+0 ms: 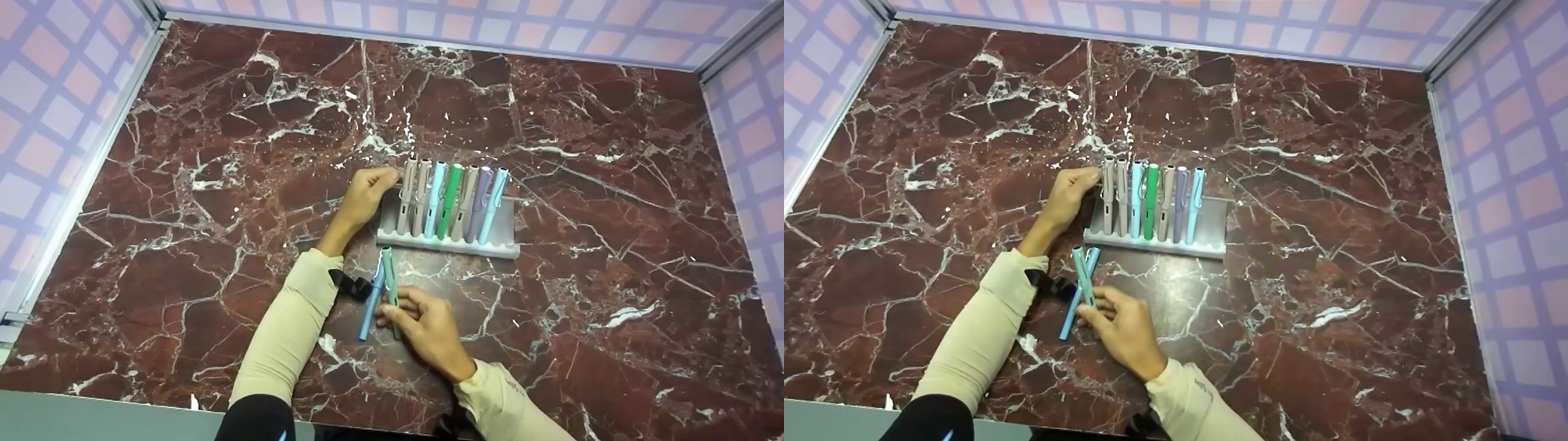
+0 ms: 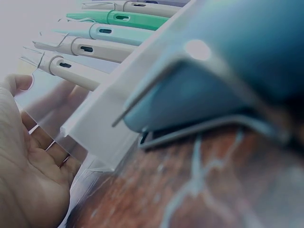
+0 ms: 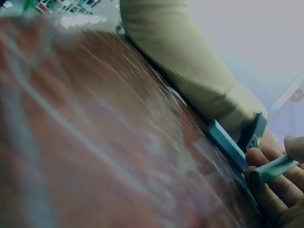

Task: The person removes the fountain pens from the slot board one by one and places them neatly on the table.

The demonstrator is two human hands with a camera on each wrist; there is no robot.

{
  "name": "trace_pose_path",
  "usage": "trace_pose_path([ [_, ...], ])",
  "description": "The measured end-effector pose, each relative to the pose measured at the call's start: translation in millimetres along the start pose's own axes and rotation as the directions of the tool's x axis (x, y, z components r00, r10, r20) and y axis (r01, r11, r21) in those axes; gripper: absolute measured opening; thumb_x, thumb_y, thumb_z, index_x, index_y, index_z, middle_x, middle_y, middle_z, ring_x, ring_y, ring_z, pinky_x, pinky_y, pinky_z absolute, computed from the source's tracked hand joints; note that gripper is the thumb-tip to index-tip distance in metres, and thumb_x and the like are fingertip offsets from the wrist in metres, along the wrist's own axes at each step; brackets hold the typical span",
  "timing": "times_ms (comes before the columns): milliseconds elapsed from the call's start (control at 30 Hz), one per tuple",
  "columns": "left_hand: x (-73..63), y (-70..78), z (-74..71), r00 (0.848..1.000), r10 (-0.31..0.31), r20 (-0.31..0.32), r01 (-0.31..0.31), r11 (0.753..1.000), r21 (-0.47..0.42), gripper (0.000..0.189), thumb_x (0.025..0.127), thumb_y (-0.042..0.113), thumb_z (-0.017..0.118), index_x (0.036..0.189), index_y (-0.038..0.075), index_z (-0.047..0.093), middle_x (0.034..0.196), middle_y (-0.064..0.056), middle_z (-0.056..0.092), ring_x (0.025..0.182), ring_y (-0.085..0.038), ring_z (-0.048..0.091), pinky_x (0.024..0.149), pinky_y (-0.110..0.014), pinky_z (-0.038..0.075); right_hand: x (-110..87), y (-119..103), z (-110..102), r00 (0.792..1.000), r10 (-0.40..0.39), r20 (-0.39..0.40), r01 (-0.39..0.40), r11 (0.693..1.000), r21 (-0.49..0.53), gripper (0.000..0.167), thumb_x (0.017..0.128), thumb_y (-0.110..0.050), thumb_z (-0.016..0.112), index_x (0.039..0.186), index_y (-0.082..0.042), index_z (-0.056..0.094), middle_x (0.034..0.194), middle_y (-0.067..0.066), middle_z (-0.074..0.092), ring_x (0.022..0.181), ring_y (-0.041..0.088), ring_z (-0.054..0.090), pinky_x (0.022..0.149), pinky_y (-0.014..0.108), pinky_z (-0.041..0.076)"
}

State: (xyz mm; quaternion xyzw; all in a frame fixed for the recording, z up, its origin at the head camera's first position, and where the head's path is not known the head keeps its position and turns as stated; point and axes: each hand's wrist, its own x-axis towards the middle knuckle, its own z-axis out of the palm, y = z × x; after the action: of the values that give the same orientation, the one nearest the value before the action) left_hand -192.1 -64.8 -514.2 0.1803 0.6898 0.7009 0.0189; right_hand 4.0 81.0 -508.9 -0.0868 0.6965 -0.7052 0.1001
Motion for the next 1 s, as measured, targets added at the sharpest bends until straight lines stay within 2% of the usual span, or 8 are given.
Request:
trace_pose_path([
  [100,0.6,0.3,-0.5,1.000,0.009,0.004,-0.009,1.000,-0.002,0.029,0.099,0.005,0.048,0.095,-0.016,0.068,0.084,-0.014,0.071,0.083,-0.020,0.064,0.088,-0.032,0.053,-1.0,-0.6,1.2,1.000,-0.005,-0.004,0.005,1.000,-0.006,0.019,0.094,-0.005,0.066,0.108,0.008,0.066,0.093,0.019,0.075,0.078,0.026,0.075,0.069,0.035,0.062],
  [200,0.4,-0.8,-1.3,1.000,0.008,0.005,-0.008,1.000,-0.003,0.030,0.099,0.005,0.048,0.096,-0.016,0.067,0.085,-0.014,0.072,0.083,-0.018,0.064,0.088,-0.032,0.053,0.4,-0.4,1.3,1.000,0.004,-0.015,-0.004,1.000,0.000,0.017,0.095,-0.006,0.065,0.105,0.008,0.065,0.091,0.018,0.075,0.075,0.025,0.075,0.066,0.035,0.062],
  [367,-0.9,-1.6,-1.6,1.000,0.003,0.003,-0.003,1.000,0.001,0.030,0.099,0.005,0.047,0.100,-0.016,0.068,0.097,-0.022,0.074,0.089,-0.010,0.067,0.092,-0.033,0.054,1.5,-0.6,1.8,0.999,0.021,-0.028,-0.022,1.000,-0.018,0.018,0.097,-0.009,0.064,0.100,0.008,0.066,0.085,0.017,0.075,0.068,0.024,0.074,0.061,0.035,0.062],
  [633,-0.5,-0.6,0.2,1.000,0.009,-0.005,-0.009,1.000,0.011,0.029,0.098,0.004,0.048,0.097,-0.017,0.068,0.094,-0.022,0.073,0.087,-0.014,0.066,0.090,-0.032,0.054,2.3,-3.5,3.1,0.990,0.122,-0.064,-0.125,0.992,-0.035,0.015,0.096,-0.009,0.065,0.092,0.005,0.065,0.076,0.015,0.074,0.057,0.025,0.071,0.053,0.037,0.060],
  [767,-0.3,-0.7,1.0,1.000,0.004,0.001,-0.004,1.000,0.004,0.028,0.099,0.004,0.048,0.098,-0.017,0.068,0.099,-0.025,0.073,0.091,-0.011,0.067,0.094,-0.034,0.054,2.8,-4.9,4.0,0.985,0.147,-0.085,-0.156,0.982,-0.110,0.016,0.095,-0.011,0.067,0.089,0.004,0.066,0.072,0.012,0.073,0.057,0.024,0.071,0.052,0.033,0.060],
  [867,-0.1,-1.1,1.2,1.000,0.003,0.002,-0.003,1.000,-0.002,0.028,0.099,0.004,0.048,0.099,-0.016,0.069,0.103,-0.027,0.072,0.094,-0.013,0.068,0.097,-0.036,0.053,2.8,-6.1,4.2,0.986,0.128,-0.103,-0.146,0.970,-0.196,0.018,0.095,-0.015,0.069,0.085,0.001,0.067,0.070,0.008,0.073,0.056,0.019,0.070,0.043,0.023,0.053],
  [1000,-0.1,-2.2,0.9,1.000,-0.001,-0.001,0.001,1.000,-0.010,0.028,0.099,0.004,0.048,0.097,-0.016,0.068,0.100,-0.026,0.072,0.092,-0.014,0.068,0.095,-0.035,0.053,2.6,-6.8,3.8,0.989,0.097,-0.113,-0.126,0.949,-0.289,0.020,0.094,-0.017,0.069,0.080,-0.003,0.067,0.067,0.004,0.073,0.052,0.012,0.067,0.033,0.014,0.032],
])
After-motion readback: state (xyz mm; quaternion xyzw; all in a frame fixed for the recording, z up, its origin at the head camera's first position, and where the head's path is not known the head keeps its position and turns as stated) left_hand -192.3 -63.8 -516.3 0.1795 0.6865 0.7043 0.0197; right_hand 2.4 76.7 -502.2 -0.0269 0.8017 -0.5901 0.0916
